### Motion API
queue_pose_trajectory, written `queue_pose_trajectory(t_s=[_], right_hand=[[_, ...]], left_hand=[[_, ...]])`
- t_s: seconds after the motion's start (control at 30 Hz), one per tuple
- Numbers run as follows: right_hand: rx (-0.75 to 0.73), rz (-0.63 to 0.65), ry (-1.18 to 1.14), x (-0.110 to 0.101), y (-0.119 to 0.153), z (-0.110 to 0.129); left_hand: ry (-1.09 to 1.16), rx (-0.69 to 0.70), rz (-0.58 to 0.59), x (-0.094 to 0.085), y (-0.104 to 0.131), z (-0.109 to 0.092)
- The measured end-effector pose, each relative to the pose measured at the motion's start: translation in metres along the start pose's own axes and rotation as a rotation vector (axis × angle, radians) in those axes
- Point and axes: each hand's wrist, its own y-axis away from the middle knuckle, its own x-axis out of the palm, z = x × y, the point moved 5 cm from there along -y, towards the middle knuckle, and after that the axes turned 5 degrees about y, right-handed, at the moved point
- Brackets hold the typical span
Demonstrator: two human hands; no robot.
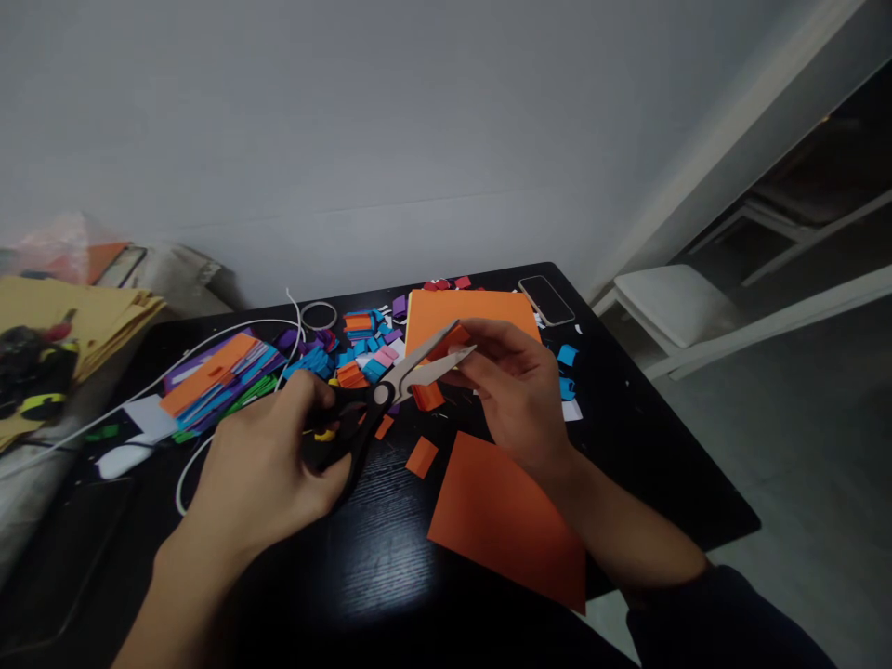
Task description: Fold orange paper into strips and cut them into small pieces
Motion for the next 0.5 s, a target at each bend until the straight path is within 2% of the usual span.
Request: queue_pose_trajectory(t_s=[0.5], right_hand=[[-0.008,-0.011,-0.015,-0.0011,-0.001,-0.0028]], left_hand=[[-0.032,-0.011,0.0,0.0006,-0.0009,-0.0014]])
